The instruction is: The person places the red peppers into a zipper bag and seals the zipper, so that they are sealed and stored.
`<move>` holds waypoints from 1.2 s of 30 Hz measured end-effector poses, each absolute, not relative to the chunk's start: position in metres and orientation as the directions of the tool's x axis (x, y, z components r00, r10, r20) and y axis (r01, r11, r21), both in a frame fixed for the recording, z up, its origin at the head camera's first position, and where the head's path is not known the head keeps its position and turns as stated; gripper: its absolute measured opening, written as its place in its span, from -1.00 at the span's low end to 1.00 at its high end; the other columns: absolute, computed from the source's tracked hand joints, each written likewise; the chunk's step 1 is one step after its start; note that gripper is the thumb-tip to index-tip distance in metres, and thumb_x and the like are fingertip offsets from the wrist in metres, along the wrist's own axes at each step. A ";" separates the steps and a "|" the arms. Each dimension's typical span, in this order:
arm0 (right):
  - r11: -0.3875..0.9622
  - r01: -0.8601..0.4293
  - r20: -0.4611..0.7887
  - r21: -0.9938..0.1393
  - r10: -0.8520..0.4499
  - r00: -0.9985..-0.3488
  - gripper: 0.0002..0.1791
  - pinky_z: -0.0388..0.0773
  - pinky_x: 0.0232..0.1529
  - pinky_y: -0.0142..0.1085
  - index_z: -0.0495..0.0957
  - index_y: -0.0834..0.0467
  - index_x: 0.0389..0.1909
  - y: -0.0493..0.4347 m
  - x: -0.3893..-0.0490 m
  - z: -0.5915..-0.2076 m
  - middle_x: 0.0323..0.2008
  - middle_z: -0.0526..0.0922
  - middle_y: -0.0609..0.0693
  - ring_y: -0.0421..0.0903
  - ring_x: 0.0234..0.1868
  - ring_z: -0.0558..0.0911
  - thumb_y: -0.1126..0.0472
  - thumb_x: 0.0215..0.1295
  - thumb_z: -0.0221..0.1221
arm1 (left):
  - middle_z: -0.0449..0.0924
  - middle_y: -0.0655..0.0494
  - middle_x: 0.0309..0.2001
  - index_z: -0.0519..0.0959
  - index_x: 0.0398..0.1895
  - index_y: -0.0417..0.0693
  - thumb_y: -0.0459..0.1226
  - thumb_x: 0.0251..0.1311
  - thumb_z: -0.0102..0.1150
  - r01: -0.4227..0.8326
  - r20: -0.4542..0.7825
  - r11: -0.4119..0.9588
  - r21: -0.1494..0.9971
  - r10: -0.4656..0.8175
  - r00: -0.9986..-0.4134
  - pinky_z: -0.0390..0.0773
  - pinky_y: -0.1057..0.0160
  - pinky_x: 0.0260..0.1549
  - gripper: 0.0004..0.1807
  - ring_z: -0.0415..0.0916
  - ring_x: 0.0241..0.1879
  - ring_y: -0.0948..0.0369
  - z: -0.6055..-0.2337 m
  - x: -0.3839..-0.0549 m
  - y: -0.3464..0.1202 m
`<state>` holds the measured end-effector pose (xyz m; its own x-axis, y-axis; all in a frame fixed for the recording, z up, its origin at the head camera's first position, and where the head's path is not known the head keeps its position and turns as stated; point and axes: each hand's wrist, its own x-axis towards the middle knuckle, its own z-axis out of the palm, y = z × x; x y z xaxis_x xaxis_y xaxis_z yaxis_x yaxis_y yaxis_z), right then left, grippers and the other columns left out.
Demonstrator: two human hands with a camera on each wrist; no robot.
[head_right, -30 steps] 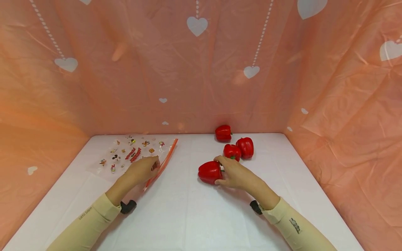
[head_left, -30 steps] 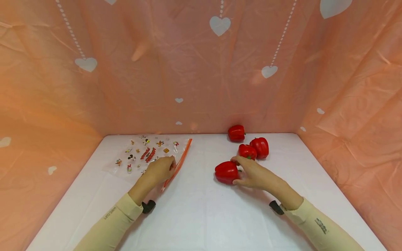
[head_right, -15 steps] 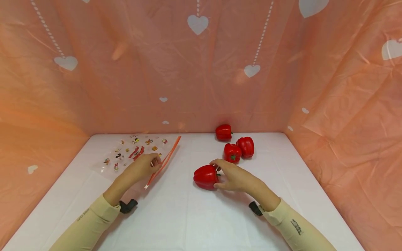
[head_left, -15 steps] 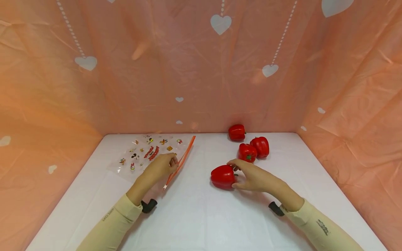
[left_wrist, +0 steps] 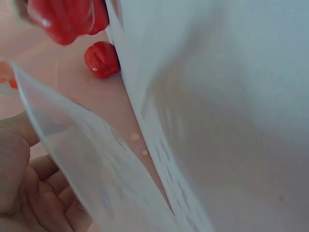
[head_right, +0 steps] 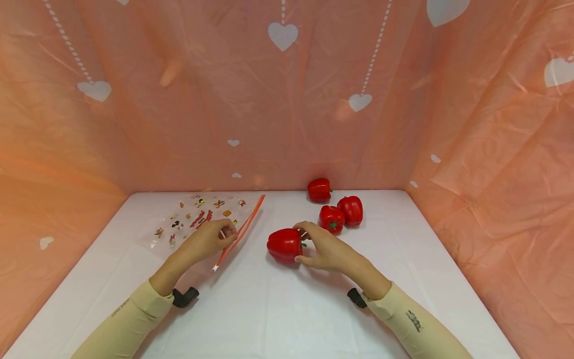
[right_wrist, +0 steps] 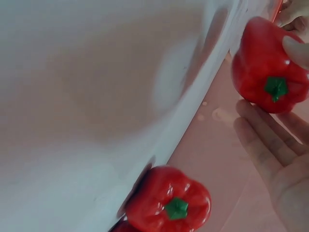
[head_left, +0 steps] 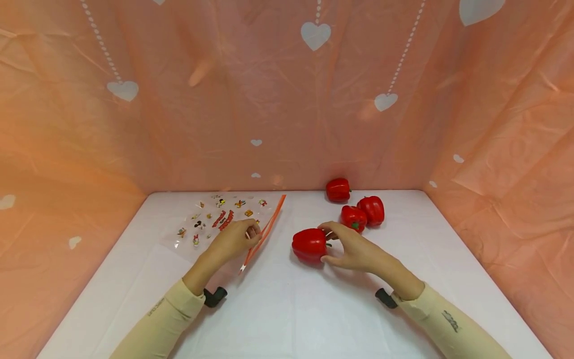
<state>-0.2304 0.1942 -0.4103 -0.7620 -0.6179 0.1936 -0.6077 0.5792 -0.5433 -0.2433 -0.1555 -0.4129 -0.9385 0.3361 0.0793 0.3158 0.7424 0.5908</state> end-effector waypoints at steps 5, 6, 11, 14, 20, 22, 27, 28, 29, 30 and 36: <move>0.546 -0.640 0.284 -0.540 -0.598 -0.750 -0.26 0.68 0.19 -0.04 0.43 0.24 0.37 0.183 -0.235 -0.411 0.23 0.65 0.09 0.05 0.15 0.74 0.21 0.24 0.54 | 0.64 0.19 -0.36 0.66 -0.18 -0.08 -0.29 0.42 0.30 0.323 0.097 0.735 0.596 0.333 -0.938 0.53 0.21 -0.35 -0.95 0.53 -0.39 0.27 -0.413 -0.244 -0.155; 0.541 -0.644 0.297 -0.541 -0.594 -0.748 -0.26 0.68 0.19 -0.03 0.43 0.25 0.37 0.181 -0.236 -0.412 0.22 0.65 0.10 0.05 0.14 0.74 0.21 0.25 0.54 | 0.64 0.20 -0.36 0.66 -0.18 -0.08 -0.29 0.42 0.30 0.327 0.104 0.734 0.595 0.334 -0.937 0.54 0.21 -0.34 -0.95 0.53 -0.38 0.27 -0.414 -0.244 -0.155; 0.521 -0.629 0.309 -0.578 -0.573 -0.759 -0.25 0.65 0.23 0.01 0.41 0.23 0.39 0.170 -0.240 -0.411 0.23 0.64 0.08 0.05 0.17 0.72 0.21 0.25 0.54 | 0.65 0.21 -0.36 0.67 -0.20 -0.08 -0.29 0.41 0.32 0.342 0.127 0.732 0.589 0.335 -0.934 0.56 0.20 -0.30 -0.96 0.57 -0.34 0.28 -0.414 -0.244 -0.154; 0.509 -0.620 0.312 -0.597 -0.565 -0.764 -0.22 0.64 0.24 0.05 0.39 0.22 0.41 0.164 -0.242 -0.411 0.25 0.62 0.09 0.06 0.19 0.71 0.22 0.25 0.55 | 0.64 0.22 -0.37 0.67 -0.20 -0.08 -0.30 0.41 0.32 0.340 0.125 0.729 0.594 0.334 -0.934 0.56 0.20 -0.30 -0.96 0.57 -0.34 0.27 -0.414 -0.243 -0.154; 0.486 -0.627 0.352 -0.609 -0.543 -0.763 -0.21 0.64 0.24 0.02 0.39 0.23 0.41 0.152 -0.246 -0.412 0.24 0.64 0.13 0.07 0.16 0.73 0.24 0.22 0.56 | 0.64 0.22 -0.36 0.67 -0.18 -0.09 -0.30 0.42 0.32 0.344 0.129 0.724 0.598 0.336 -0.933 0.57 0.20 -0.28 -0.95 0.57 -0.33 0.26 -0.412 -0.243 -0.155; 0.484 -0.624 0.358 -0.613 -0.533 -0.766 -0.21 0.65 0.23 -0.02 0.39 0.23 0.41 0.148 -0.247 -0.411 0.23 0.64 0.13 0.07 0.16 0.73 0.23 0.23 0.56 | 0.65 0.21 -0.36 0.67 -0.18 -0.08 -0.29 0.41 0.33 0.342 0.130 0.726 0.596 0.333 -0.934 0.57 0.20 -0.27 -0.95 0.58 -0.33 0.25 -0.412 -0.243 -0.155; 0.474 -0.617 0.363 -0.629 -0.522 -0.772 -0.20 0.66 0.21 -0.05 0.38 0.23 0.42 0.140 -0.249 -0.409 0.23 0.64 0.14 0.06 0.15 0.73 0.23 0.22 0.56 | 0.66 0.19 -0.34 0.67 -0.18 -0.09 -0.29 0.42 0.33 0.332 0.126 0.733 0.594 0.323 -0.938 0.58 0.20 -0.28 -0.95 0.58 -0.31 0.24 -0.412 -0.242 -0.155; 0.467 -0.619 0.368 -0.632 -0.522 -0.769 -0.20 0.67 0.21 -0.04 0.38 0.23 0.41 0.138 -0.249 -0.409 0.23 0.64 0.15 0.07 0.14 0.73 0.23 0.22 0.56 | 0.66 0.19 -0.34 0.67 -0.17 -0.09 -0.29 0.42 0.33 0.330 0.124 0.733 0.595 0.322 -0.939 0.59 0.20 -0.29 -0.95 0.58 -0.31 0.23 -0.412 -0.242 -0.155; 0.459 -0.623 0.374 -0.633 -0.523 -0.766 -0.20 0.67 0.21 -0.03 0.39 0.24 0.41 0.137 -0.250 -0.409 0.22 0.64 0.16 0.07 0.13 0.73 0.24 0.22 0.56 | 0.66 0.19 -0.34 0.67 -0.17 -0.09 -0.29 0.41 0.33 0.328 0.123 0.734 0.595 0.320 -0.939 0.59 0.20 -0.29 -0.95 0.58 -0.31 0.23 -0.412 -0.242 -0.155; 0.451 -0.626 0.380 -0.635 -0.524 -0.762 -0.20 0.66 0.20 0.00 0.39 0.25 0.41 0.136 -0.250 -0.409 0.22 0.64 0.17 0.09 0.13 0.73 0.25 0.21 0.56 | 0.67 0.19 -0.34 0.68 -0.17 -0.08 -0.30 0.41 0.34 0.327 0.125 0.734 0.595 0.317 -0.940 0.59 0.20 -0.29 -0.95 0.59 -0.30 0.23 -0.411 -0.242 -0.154; 0.440 -0.614 0.370 -0.656 -0.522 -0.769 -0.22 0.65 0.21 0.06 0.39 0.26 0.40 0.131 -0.249 -0.410 0.23 0.63 0.20 0.13 0.13 0.73 0.26 0.22 0.55 | 0.67 0.22 -0.35 0.68 -0.20 -0.05 -0.29 0.40 0.35 0.331 0.134 0.740 0.586 0.314 -0.940 0.61 0.19 -0.27 -0.96 0.60 -0.30 0.23 -0.410 -0.242 -0.153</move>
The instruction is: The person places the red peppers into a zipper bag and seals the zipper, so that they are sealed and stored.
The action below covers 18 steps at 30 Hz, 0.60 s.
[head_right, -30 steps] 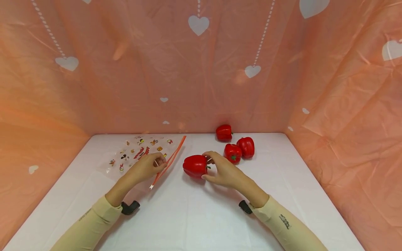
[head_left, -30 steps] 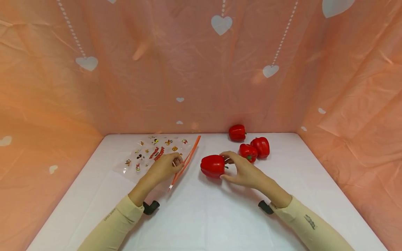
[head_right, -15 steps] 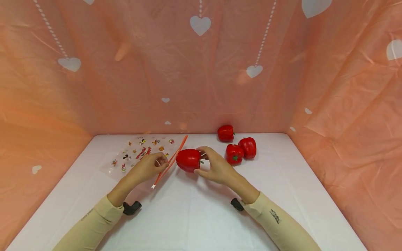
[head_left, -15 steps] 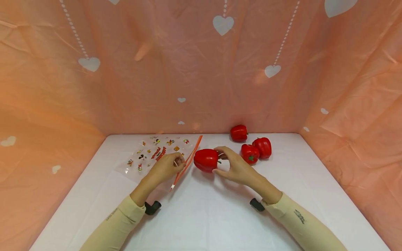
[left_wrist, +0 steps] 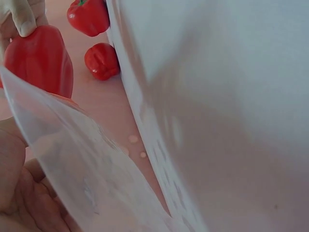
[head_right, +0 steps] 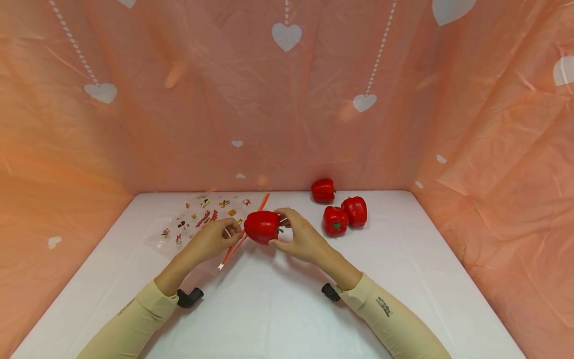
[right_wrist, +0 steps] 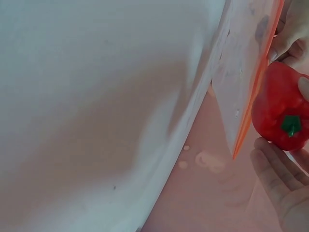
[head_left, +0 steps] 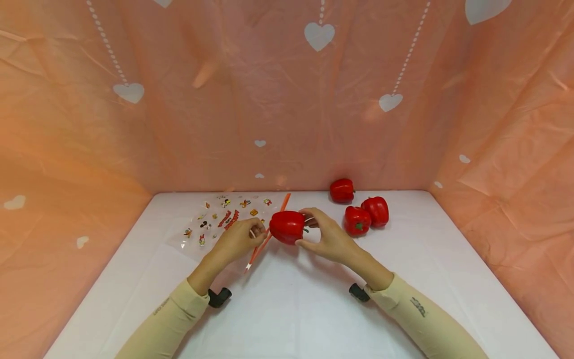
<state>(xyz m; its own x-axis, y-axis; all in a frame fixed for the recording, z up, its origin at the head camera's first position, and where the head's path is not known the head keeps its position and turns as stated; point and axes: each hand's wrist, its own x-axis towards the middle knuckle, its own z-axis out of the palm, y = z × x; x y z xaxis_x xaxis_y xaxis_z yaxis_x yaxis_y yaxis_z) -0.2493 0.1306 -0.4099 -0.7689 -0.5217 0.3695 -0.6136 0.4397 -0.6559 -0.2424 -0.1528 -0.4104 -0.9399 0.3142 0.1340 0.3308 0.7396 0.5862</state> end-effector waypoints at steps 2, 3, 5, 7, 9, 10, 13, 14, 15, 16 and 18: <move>0.448 -0.603 0.358 -0.660 -0.518 -0.777 -0.22 0.65 0.22 0.05 0.39 0.25 0.41 0.130 -0.249 -0.410 0.23 0.63 0.19 0.12 0.13 0.73 0.26 0.22 0.55 | 0.67 0.23 -0.35 0.68 -0.20 -0.05 -0.28 0.40 0.35 0.330 0.135 0.741 0.585 0.313 -0.940 0.61 0.19 -0.28 -0.96 0.61 -0.30 0.24 -0.411 -0.243 -0.153; 0.451 -0.603 0.357 -0.658 -0.518 -0.777 -0.22 0.66 0.21 0.04 0.39 0.25 0.41 0.130 -0.249 -0.410 0.24 0.63 0.19 0.12 0.13 0.73 0.26 0.23 0.55 | 0.67 0.23 -0.35 0.69 -0.20 -0.04 -0.28 0.40 0.35 0.329 0.136 0.741 0.585 0.310 -0.941 0.61 0.19 -0.28 -0.96 0.61 -0.30 0.24 -0.410 -0.243 -0.153; 0.452 -0.604 0.357 -0.656 -0.519 -0.776 -0.22 0.66 0.22 0.03 0.39 0.26 0.41 0.129 -0.249 -0.411 0.24 0.63 0.19 0.11 0.13 0.73 0.26 0.23 0.55 | 0.67 0.23 -0.35 0.69 -0.20 -0.04 -0.27 0.41 0.35 0.326 0.140 0.742 0.587 0.303 -0.943 0.60 0.19 -0.29 -0.96 0.61 -0.30 0.24 -0.410 -0.243 -0.154; 0.448 -0.611 0.364 -0.653 -0.522 -0.772 -0.22 0.66 0.21 0.02 0.39 0.27 0.41 0.129 -0.249 -0.411 0.23 0.63 0.20 0.11 0.13 0.73 0.27 0.24 0.54 | 0.67 0.23 -0.35 0.69 -0.19 -0.03 -0.27 0.41 0.35 0.325 0.144 0.743 0.585 0.298 -0.943 0.60 0.18 -0.29 -0.96 0.61 -0.30 0.24 -0.409 -0.243 -0.154; 0.442 -0.613 0.367 -0.655 -0.523 -0.769 -0.22 0.66 0.21 0.02 0.38 0.28 0.42 0.129 -0.249 -0.411 0.23 0.62 0.21 0.12 0.13 0.73 0.28 0.24 0.54 | 0.67 0.24 -0.35 0.69 -0.20 -0.03 -0.26 0.41 0.35 0.326 0.151 0.746 0.580 0.294 -0.944 0.60 0.18 -0.29 -0.96 0.61 -0.30 0.24 -0.409 -0.243 -0.154; 0.440 -0.612 0.366 -0.657 -0.523 -0.769 -0.22 0.65 0.22 0.02 0.39 0.28 0.42 0.129 -0.249 -0.411 0.23 0.62 0.21 0.13 0.13 0.72 0.28 0.24 0.54 | 0.67 0.24 -0.35 0.69 -0.20 -0.03 -0.27 0.40 0.36 0.329 0.156 0.747 0.577 0.295 -0.943 0.60 0.19 -0.28 -0.96 0.61 -0.30 0.24 -0.409 -0.244 -0.154; 0.447 -0.612 0.363 -0.652 -0.525 -0.770 -0.22 0.66 0.21 0.02 0.39 0.27 0.42 0.128 -0.249 -0.411 0.23 0.63 0.21 0.13 0.13 0.72 0.26 0.25 0.54 | 0.68 0.24 -0.34 0.70 -0.20 -0.03 -0.26 0.40 0.36 0.337 0.171 0.753 0.565 0.292 -0.941 0.61 0.19 -0.28 -0.96 0.62 -0.29 0.24 -0.409 -0.244 -0.155; 0.450 -0.610 0.360 -0.652 -0.524 -0.772 -0.22 0.66 0.21 0.01 0.39 0.27 0.43 0.128 -0.249 -0.412 0.24 0.63 0.20 0.12 0.13 0.72 0.26 0.25 0.54 | 0.69 0.24 -0.34 0.70 -0.19 -0.02 -0.26 0.40 0.36 0.336 0.174 0.755 0.563 0.289 -0.941 0.61 0.19 -0.28 -0.96 0.63 -0.29 0.24 -0.409 -0.244 -0.155; 0.451 -0.611 0.359 -0.651 -0.526 -0.771 -0.22 0.66 0.21 0.02 0.39 0.27 0.43 0.127 -0.249 -0.412 0.24 0.63 0.20 0.12 0.13 0.72 0.26 0.25 0.53 | 0.69 0.24 -0.34 0.70 -0.19 -0.02 -0.25 0.40 0.36 0.334 0.177 0.757 0.562 0.285 -0.942 0.61 0.19 -0.29 -0.95 0.63 -0.28 0.24 -0.409 -0.244 -0.155; 0.452 -0.612 0.358 -0.649 -0.528 -0.770 -0.22 0.66 0.21 0.02 0.39 0.27 0.43 0.127 -0.249 -0.413 0.24 0.63 0.20 0.12 0.13 0.72 0.26 0.25 0.53 | 0.69 0.24 -0.33 0.70 -0.19 -0.02 -0.25 0.40 0.37 0.332 0.178 0.758 0.562 0.281 -0.943 0.61 0.19 -0.29 -0.95 0.63 -0.28 0.23 -0.408 -0.243 -0.155; 0.452 -0.614 0.356 -0.647 -0.533 -0.767 -0.22 0.66 0.21 0.02 0.39 0.27 0.43 0.127 -0.249 -0.415 0.24 0.63 0.20 0.12 0.13 0.72 0.26 0.26 0.53 | 0.70 0.23 -0.32 0.70 -0.19 -0.02 -0.25 0.41 0.37 0.327 0.181 0.757 0.565 0.273 -0.945 0.61 0.20 -0.31 -0.95 0.64 -0.27 0.22 -0.408 -0.243 -0.155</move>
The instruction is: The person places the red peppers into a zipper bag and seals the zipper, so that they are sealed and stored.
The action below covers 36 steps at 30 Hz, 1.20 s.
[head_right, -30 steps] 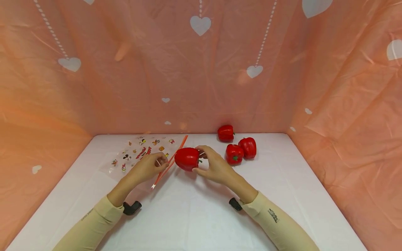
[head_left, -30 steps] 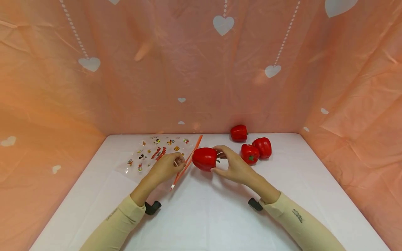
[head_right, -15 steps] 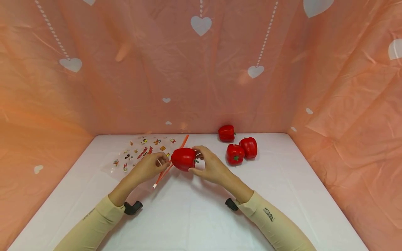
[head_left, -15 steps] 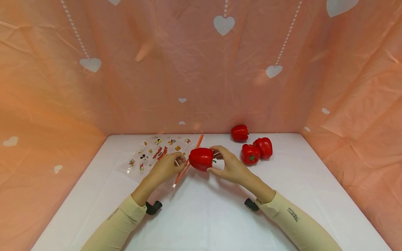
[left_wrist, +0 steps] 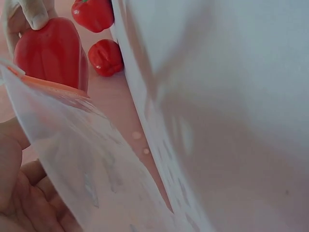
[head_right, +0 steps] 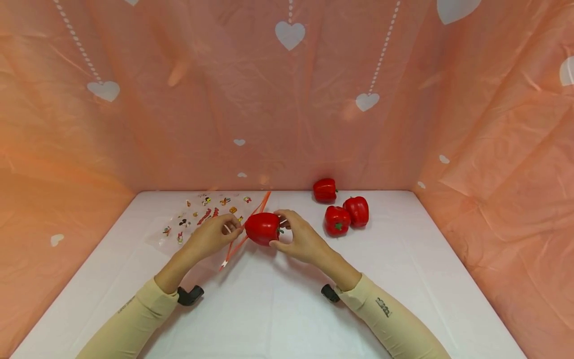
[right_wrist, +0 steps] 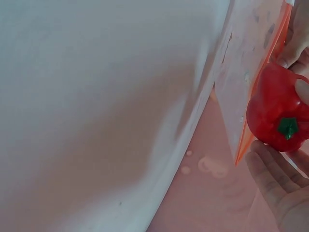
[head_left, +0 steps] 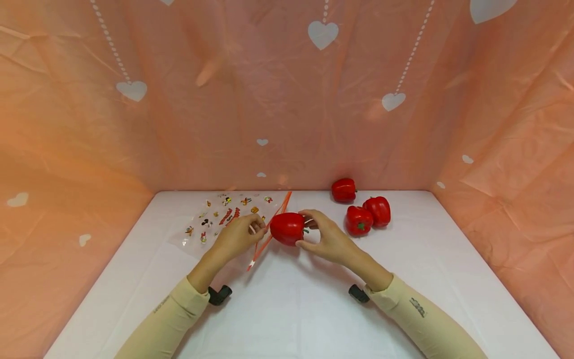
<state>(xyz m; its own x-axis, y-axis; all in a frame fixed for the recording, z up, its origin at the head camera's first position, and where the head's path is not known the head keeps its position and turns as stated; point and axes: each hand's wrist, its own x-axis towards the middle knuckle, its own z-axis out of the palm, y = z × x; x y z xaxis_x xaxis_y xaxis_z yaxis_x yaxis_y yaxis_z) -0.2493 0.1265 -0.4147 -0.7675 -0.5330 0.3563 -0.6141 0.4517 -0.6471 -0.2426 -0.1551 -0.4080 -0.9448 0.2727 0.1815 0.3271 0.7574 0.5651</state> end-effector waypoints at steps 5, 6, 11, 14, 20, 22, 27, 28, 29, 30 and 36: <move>0.451 -0.608 0.345 -0.654 -0.537 -0.770 -0.21 0.66 0.22 0.03 0.38 0.28 0.44 0.126 -0.249 -0.417 0.26 0.62 0.18 0.12 0.14 0.72 0.25 0.26 0.53 | 0.72 0.20 -0.29 0.71 -0.17 -0.02 -0.24 0.41 0.36 0.319 0.202 0.750 0.579 0.248 -0.948 0.60 0.24 -0.39 -0.94 0.66 -0.26 0.19 -0.406 -0.241 -0.154; 0.451 -0.604 0.342 -0.657 -0.536 -0.772 -0.21 0.66 0.21 0.03 0.38 0.27 0.44 0.126 -0.249 -0.418 0.25 0.63 0.18 0.11 0.14 0.72 0.24 0.26 0.53 | 0.73 0.19 -0.28 0.71 -0.17 -0.02 -0.24 0.42 0.36 0.320 0.210 0.749 0.580 0.242 -0.947 0.60 0.24 -0.40 -0.93 0.66 -0.26 0.18 -0.405 -0.240 -0.154; 0.435 -0.587 0.328 -0.683 -0.535 -0.778 -0.22 0.67 0.20 0.00 0.39 0.28 0.43 0.123 -0.250 -0.420 0.21 0.65 0.18 0.10 0.12 0.73 0.25 0.26 0.53 | 0.75 0.17 -0.24 0.72 -0.14 0.00 -0.20 0.43 0.36 0.309 0.225 0.749 0.586 0.216 -0.950 0.58 0.25 -0.44 -0.91 0.63 -0.29 0.18 -0.402 -0.240 -0.154; 0.424 -0.575 0.316 -0.699 -0.538 -0.781 -0.23 0.67 0.20 -0.02 0.40 0.28 0.42 0.121 -0.251 -0.421 0.21 0.65 0.19 0.11 0.12 0.74 0.24 0.27 0.53 | 0.75 0.16 -0.23 0.72 -0.12 0.00 -0.18 0.44 0.35 0.305 0.231 0.744 0.595 0.206 -0.951 0.57 0.25 -0.46 -0.90 0.62 -0.30 0.19 -0.400 -0.240 -0.155; 0.424 -0.515 0.255 -0.745 -0.532 -0.807 -0.21 0.68 0.20 -0.04 0.36 0.27 0.45 0.116 -0.251 -0.420 0.21 0.65 0.22 0.12 0.14 0.73 0.22 0.29 0.52 | 0.78 0.14 -0.19 0.74 -0.09 0.00 -0.17 0.46 0.36 0.307 0.241 0.733 0.607 0.198 -0.950 0.60 0.23 -0.40 -0.88 0.63 -0.27 0.16 -0.395 -0.239 -0.158; 0.421 -0.496 0.240 -0.760 -0.527 -0.815 -0.21 0.67 0.20 -0.02 0.35 0.29 0.45 0.114 -0.251 -0.420 0.21 0.65 0.23 0.13 0.14 0.73 0.22 0.30 0.51 | 0.78 0.12 -0.18 0.73 -0.08 -0.02 -0.18 0.46 0.36 0.308 0.242 0.728 0.613 0.198 -0.950 0.61 0.22 -0.37 -0.87 0.64 -0.25 0.14 -0.393 -0.239 -0.159; 0.419 -0.463 0.221 -0.781 -0.507 -0.833 -0.25 0.67 0.19 0.02 0.38 0.29 0.41 0.109 -0.252 -0.421 0.22 0.67 0.24 0.16 0.15 0.74 0.21 0.30 0.51 | 0.78 0.07 -0.17 0.72 -0.07 -0.07 -0.22 0.47 0.35 0.316 0.249 0.708 0.632 0.200 -0.947 0.67 0.18 -0.32 -0.87 0.66 -0.24 0.11 -0.390 -0.240 -0.161; 0.422 -0.457 0.218 -0.783 -0.501 -0.837 -0.26 0.68 0.19 0.01 0.39 0.28 0.41 0.108 -0.252 -0.421 0.21 0.67 0.22 0.15 0.15 0.74 0.20 0.30 0.51 | 0.78 0.07 -0.17 0.72 -0.06 -0.07 -0.22 0.47 0.35 0.318 0.251 0.704 0.635 0.201 -0.947 0.68 0.18 -0.32 -0.87 0.66 -0.24 0.11 -0.389 -0.240 -0.162; 0.426 -0.451 0.215 -0.784 -0.496 -0.841 -0.26 0.68 0.19 0.00 0.40 0.28 0.41 0.107 -0.253 -0.421 0.20 0.68 0.21 0.14 0.15 0.74 0.20 0.30 0.52 | 0.78 0.07 -0.17 0.72 -0.06 -0.07 -0.22 0.47 0.35 0.320 0.254 0.702 0.636 0.202 -0.946 0.68 0.17 -0.30 -0.87 0.66 -0.24 0.12 -0.389 -0.240 -0.162; 0.428 -0.446 0.212 -0.786 -0.492 -0.844 -0.26 0.68 0.19 -0.01 0.41 0.27 0.40 0.105 -0.253 -0.422 0.19 0.70 0.20 0.13 0.15 0.74 0.19 0.30 0.52 | 0.78 0.07 -0.17 0.72 -0.07 -0.07 -0.21 0.47 0.35 0.323 0.257 0.700 0.637 0.203 -0.945 0.68 0.17 -0.30 -0.86 0.66 -0.24 0.12 -0.388 -0.239 -0.163; 0.416 -0.439 0.216 -0.796 -0.482 -0.849 -0.27 0.69 0.17 -0.04 0.44 0.26 0.39 0.098 -0.255 -0.424 0.11 0.74 0.17 0.13 0.11 0.75 0.19 0.27 0.54 | 0.78 0.07 -0.18 0.72 -0.08 -0.05 -0.20 0.46 0.37 0.326 0.263 0.679 0.658 0.198 -0.944 0.67 0.18 -0.31 -0.86 0.65 -0.23 0.12 -0.388 -0.238 -0.164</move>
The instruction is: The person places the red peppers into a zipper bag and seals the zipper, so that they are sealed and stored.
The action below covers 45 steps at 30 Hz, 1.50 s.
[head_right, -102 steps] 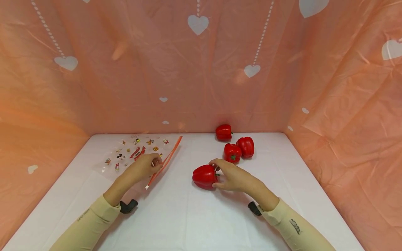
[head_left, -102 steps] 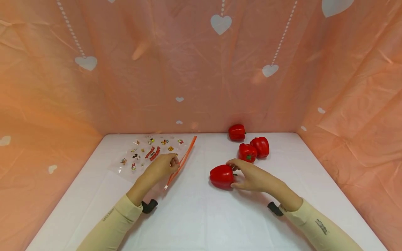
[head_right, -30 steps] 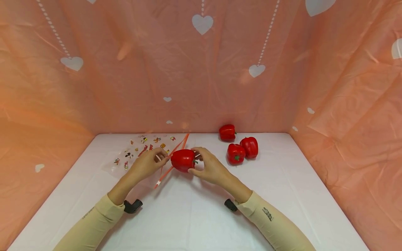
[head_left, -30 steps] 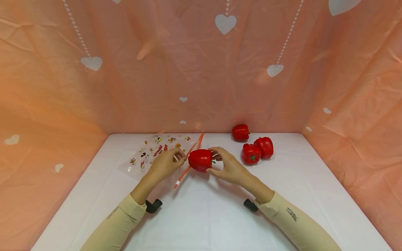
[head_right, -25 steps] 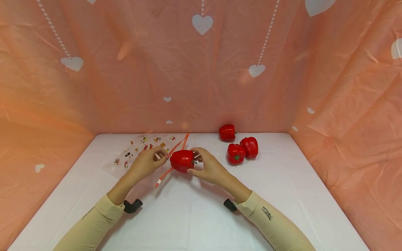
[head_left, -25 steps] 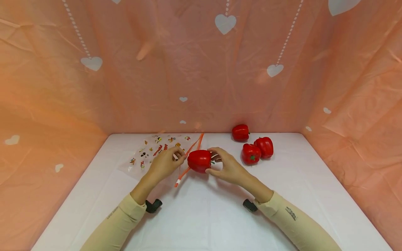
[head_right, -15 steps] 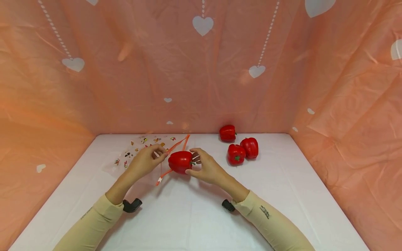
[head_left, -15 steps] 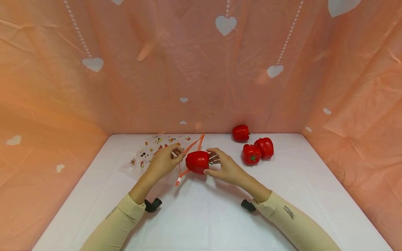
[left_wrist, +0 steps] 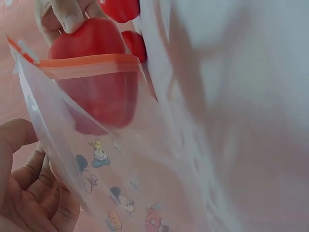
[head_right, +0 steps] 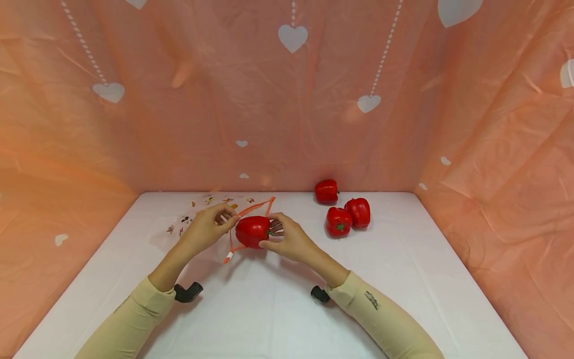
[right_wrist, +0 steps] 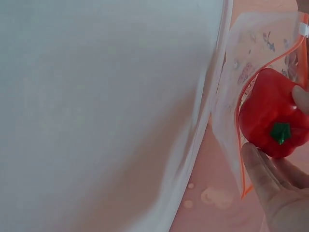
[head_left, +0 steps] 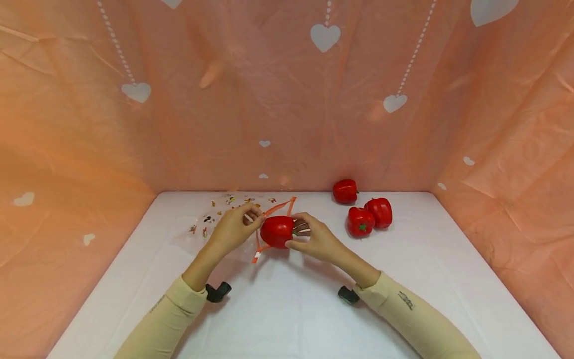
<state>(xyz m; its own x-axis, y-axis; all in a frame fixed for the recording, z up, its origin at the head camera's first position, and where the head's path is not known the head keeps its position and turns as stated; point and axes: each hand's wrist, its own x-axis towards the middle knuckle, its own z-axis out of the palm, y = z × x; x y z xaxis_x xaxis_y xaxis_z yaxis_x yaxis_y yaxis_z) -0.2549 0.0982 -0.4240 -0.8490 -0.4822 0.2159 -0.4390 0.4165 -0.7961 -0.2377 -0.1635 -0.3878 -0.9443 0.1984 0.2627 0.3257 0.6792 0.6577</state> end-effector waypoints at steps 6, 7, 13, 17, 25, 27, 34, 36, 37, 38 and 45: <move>0.403 -0.415 0.201 -0.815 -0.475 -0.857 -0.28 0.74 0.07 -0.12 0.46 0.26 0.38 0.092 -0.255 -0.424 0.02 0.75 0.16 0.10 0.03 0.76 0.18 0.27 0.55 | 0.78 0.07 -0.17 0.72 -0.08 -0.03 -0.18 0.46 0.36 0.331 0.269 0.659 0.675 0.198 -0.942 0.68 0.19 -0.31 -0.87 0.66 -0.22 0.10 -0.388 -0.237 -0.164; 0.407 -0.410 0.197 -0.816 -0.471 -0.860 -0.28 0.74 0.06 -0.14 0.46 0.25 0.37 0.091 -0.255 -0.424 0.01 0.76 0.16 0.08 0.01 0.76 0.18 0.27 0.55 | 0.78 0.07 -0.17 0.72 -0.07 -0.03 -0.18 0.46 0.37 0.333 0.270 0.655 0.679 0.199 -0.942 0.68 0.19 -0.31 -0.86 0.66 -0.22 0.10 -0.388 -0.237 -0.164; 0.384 -0.386 0.191 -0.839 -0.456 -0.869 -0.29 0.75 0.01 -0.19 0.46 0.28 0.35 0.083 -0.255 -0.425 -0.01 0.75 0.19 0.06 -0.03 0.76 0.21 0.26 0.55 | 0.77 0.07 -0.18 0.72 -0.07 -0.03 -0.16 0.47 0.37 0.327 0.257 0.622 0.712 0.202 -0.945 0.66 0.21 -0.37 -0.85 0.66 -0.26 0.14 -0.388 -0.237 -0.164; 0.363 -0.383 0.196 -0.849 -0.457 -0.868 -0.29 0.75 0.02 -0.16 0.45 0.30 0.35 0.079 -0.255 -0.424 -0.01 0.74 0.20 0.11 -0.01 0.76 0.24 0.26 0.54 | 0.77 0.09 -0.19 0.72 -0.07 -0.02 -0.16 0.47 0.36 0.326 0.255 0.614 0.719 0.203 -0.945 0.64 0.20 -0.38 -0.85 0.68 -0.29 0.16 -0.387 -0.236 -0.163; 0.375 -0.373 0.196 -0.849 -0.434 -0.880 -0.29 0.74 0.02 -0.19 0.48 0.27 0.35 0.070 -0.258 -0.425 -0.03 0.74 0.16 0.05 -0.02 0.76 0.21 0.25 0.55 | 0.78 0.08 -0.19 0.71 -0.08 -0.02 -0.18 0.46 0.37 0.326 0.263 0.610 0.722 0.193 -0.945 0.64 0.20 -0.39 -0.87 0.69 -0.29 0.17 -0.386 -0.235 -0.163; 0.377 -0.363 0.187 -0.852 -0.428 -0.884 -0.29 0.74 0.02 -0.19 0.48 0.26 0.35 0.068 -0.259 -0.425 -0.03 0.74 0.17 0.05 -0.02 0.76 0.21 0.25 0.55 | 0.78 0.08 -0.20 0.71 -0.08 -0.02 -0.18 0.46 0.37 0.324 0.261 0.606 0.726 0.194 -0.946 0.64 0.19 -0.39 -0.87 0.69 -0.30 0.18 -0.386 -0.235 -0.163; 0.376 -0.340 0.166 -0.862 -0.424 -0.890 -0.30 0.74 0.04 -0.18 0.49 0.27 0.35 0.064 -0.262 -0.427 -0.01 0.75 0.16 0.06 0.00 0.76 0.21 0.25 0.55 | 0.78 0.09 -0.21 0.71 -0.08 -0.02 -0.17 0.46 0.37 0.320 0.259 0.609 0.725 0.188 -0.947 0.64 0.18 -0.37 -0.86 0.68 -0.30 0.18 -0.385 -0.235 -0.163; 0.364 -0.340 0.170 -0.867 -0.426 -0.889 -0.30 0.74 0.04 -0.18 0.49 0.29 0.34 0.063 -0.262 -0.427 -0.01 0.75 0.17 0.07 0.01 0.76 0.22 0.25 0.55 | 0.78 0.10 -0.21 0.71 -0.08 -0.02 -0.17 0.46 0.37 0.323 0.264 0.614 0.720 0.187 -0.946 0.64 0.18 -0.36 -0.86 0.69 -0.29 0.18 -0.384 -0.234 -0.163; 0.358 -0.341 0.172 -0.869 -0.427 -0.888 -0.31 0.74 0.04 -0.18 0.49 0.30 0.34 0.062 -0.263 -0.427 -0.01 0.75 0.18 0.08 0.01 0.76 0.23 0.25 0.55 | 0.78 0.09 -0.21 0.71 -0.08 -0.02 -0.17 0.46 0.37 0.324 0.266 0.616 0.718 0.188 -0.945 0.65 0.18 -0.36 -0.86 0.69 -0.28 0.17 -0.384 -0.235 -0.163; 0.347 -0.342 0.176 -0.873 -0.430 -0.885 -0.32 0.74 0.04 -0.18 0.49 0.32 0.33 0.062 -0.263 -0.427 -0.01 0.74 0.20 0.09 0.01 0.76 0.24 0.25 0.54 | 0.78 0.09 -0.21 0.71 -0.08 -0.02 -0.17 0.46 0.37 0.326 0.267 0.619 0.715 0.189 -0.945 0.65 0.18 -0.35 -0.86 0.70 -0.28 0.17 -0.384 -0.235 -0.163; 0.228 -0.325 0.188 -0.918 -0.471 -0.862 -0.40 0.72 0.11 -0.16 0.45 0.46 0.31 0.062 -0.265 -0.429 0.08 0.69 0.36 0.23 0.12 0.76 0.39 0.32 0.44 | 0.76 0.11 -0.20 0.72 -0.09 0.01 -0.17 0.47 0.35 0.323 0.262 0.645 0.692 0.193 -0.946 0.63 0.15 -0.28 -0.88 0.68 -0.24 0.14 -0.385 -0.235 -0.162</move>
